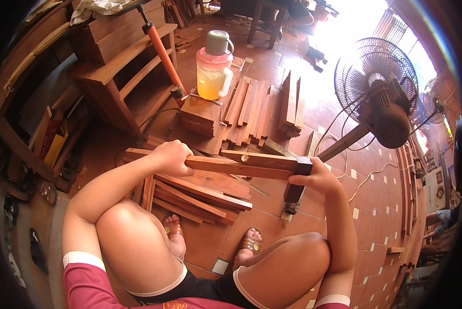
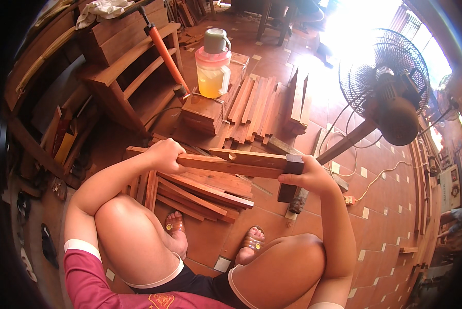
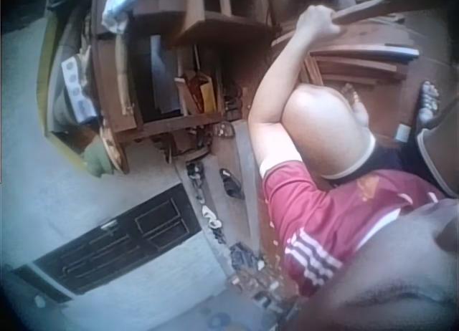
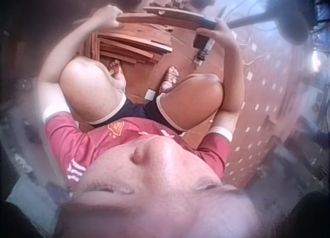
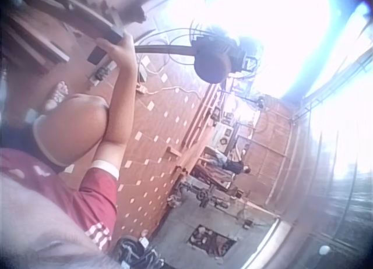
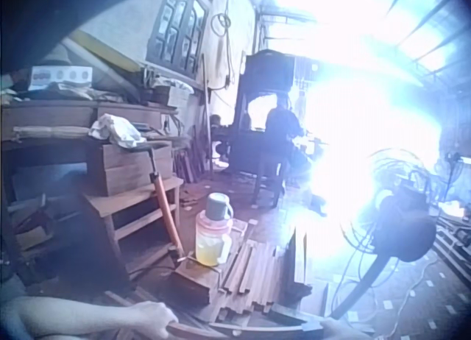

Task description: The person sits on the floor and uses a metal ruler to measure the length of several thin wooden strips. They then use a try square to check the angles and edges of the wood pieces.

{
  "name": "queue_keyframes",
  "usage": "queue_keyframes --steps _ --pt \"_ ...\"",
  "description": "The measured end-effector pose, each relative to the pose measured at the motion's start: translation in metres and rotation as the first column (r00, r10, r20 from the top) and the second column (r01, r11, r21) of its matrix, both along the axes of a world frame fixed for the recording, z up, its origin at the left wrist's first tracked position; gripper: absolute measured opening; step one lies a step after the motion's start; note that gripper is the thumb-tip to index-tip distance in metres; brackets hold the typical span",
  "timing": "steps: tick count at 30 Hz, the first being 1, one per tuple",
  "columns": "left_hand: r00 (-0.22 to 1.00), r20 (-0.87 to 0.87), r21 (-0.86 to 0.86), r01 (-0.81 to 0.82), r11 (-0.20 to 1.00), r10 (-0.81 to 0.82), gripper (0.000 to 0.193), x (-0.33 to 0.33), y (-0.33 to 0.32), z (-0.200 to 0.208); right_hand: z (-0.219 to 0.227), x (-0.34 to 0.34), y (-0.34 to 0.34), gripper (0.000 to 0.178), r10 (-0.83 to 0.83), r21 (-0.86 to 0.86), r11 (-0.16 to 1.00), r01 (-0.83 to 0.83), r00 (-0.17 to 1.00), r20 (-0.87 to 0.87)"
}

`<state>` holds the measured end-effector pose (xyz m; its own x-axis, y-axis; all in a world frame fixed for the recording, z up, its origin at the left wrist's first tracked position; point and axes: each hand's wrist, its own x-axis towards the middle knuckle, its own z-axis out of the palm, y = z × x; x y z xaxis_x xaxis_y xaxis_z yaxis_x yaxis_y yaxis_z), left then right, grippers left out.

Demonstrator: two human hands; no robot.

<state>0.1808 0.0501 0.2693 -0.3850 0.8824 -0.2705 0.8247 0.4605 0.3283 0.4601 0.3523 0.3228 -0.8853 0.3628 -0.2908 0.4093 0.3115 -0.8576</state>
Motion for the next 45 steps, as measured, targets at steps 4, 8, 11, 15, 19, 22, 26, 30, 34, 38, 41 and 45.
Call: queue_keyframes --steps 4,8,11,15,19,22,26,30,34,38,41,45 --pt "1.000 0.005 -0.013 -0.008 1.000 0.008 0.036 0.002 0.001 0.004 0.001 0.001 0.000 0.052 0.010 -0.040 0.999 -0.011 1.000 -0.014" --pt "1.000 -0.006 0.001 -0.009 1.000 0.009 0.035 0.002 0.001 0.003 0.001 0.000 0.001 0.055 0.010 -0.045 0.999 -0.009 1.000 0.009" --pt "1.000 -0.007 0.051 -0.005 0.999 0.005 0.034 0.002 0.000 0.000 0.000 0.000 0.002 0.062 -0.009 -0.032 0.999 0.011 0.998 0.055" --pt "1.000 0.001 0.064 0.002 0.998 -0.003 0.034 0.001 0.000 -0.002 -0.005 0.002 0.003 0.055 -0.023 -0.058 0.998 0.022 1.000 -0.002" --pt "1.000 0.015 0.060 -0.001 0.998 0.000 0.034 0.001 0.000 -0.001 -0.008 0.001 0.005 0.057 -0.004 -0.065 0.998 0.004 1.000 -0.008" --pt "1.000 0.011 0.051 0.003 0.999 -0.003 0.034 0.000 0.000 -0.001 -0.008 0.003 0.004 0.057 -0.044 -0.028 0.999 0.044 0.999 0.005" --pt "1.000 -0.007 0.048 0.007 0.999 -0.007 0.034 0.002 0.001 -0.001 0.002 0.001 -0.002 0.052 -0.007 -0.046 0.999 0.007 1.000 0.003" --pt "1.000 0.001 0.021 0.002 1.000 -0.002 0.035 0.003 0.002 0.003 0.005 0.000 -0.002 0.061 -0.003 -0.084 0.996 0.006 0.999 0.041" --pt "1.000 0.007 0.003 -0.009 1.000 0.009 0.036 0.004 0.003 0.005 0.008 -0.002 0.002 0.067 0.055 -0.097 0.994 -0.046 0.994 0.089" --pt "1.000 0.008 0.005 -0.015 1.000 0.015 0.035 0.003 0.002 0.003 0.011 0.000 -0.006 0.045 0.001 -0.046 0.999 0.000 1.000 0.018" --pt "1.000 0.017 0.000 -0.012 1.000 0.012 0.034 0.002 0.003 0.002 0.013 0.000 -0.007 0.045 -0.003 -0.030 1.000 0.004 1.000 0.022" --pt "1.000 0.025 -0.006 -0.006 1.000 0.006 0.034 0.002 0.003 0.004 0.013 -0.002 -0.004 0.067 -0.020 -0.081 0.996 0.029 0.994 0.103"
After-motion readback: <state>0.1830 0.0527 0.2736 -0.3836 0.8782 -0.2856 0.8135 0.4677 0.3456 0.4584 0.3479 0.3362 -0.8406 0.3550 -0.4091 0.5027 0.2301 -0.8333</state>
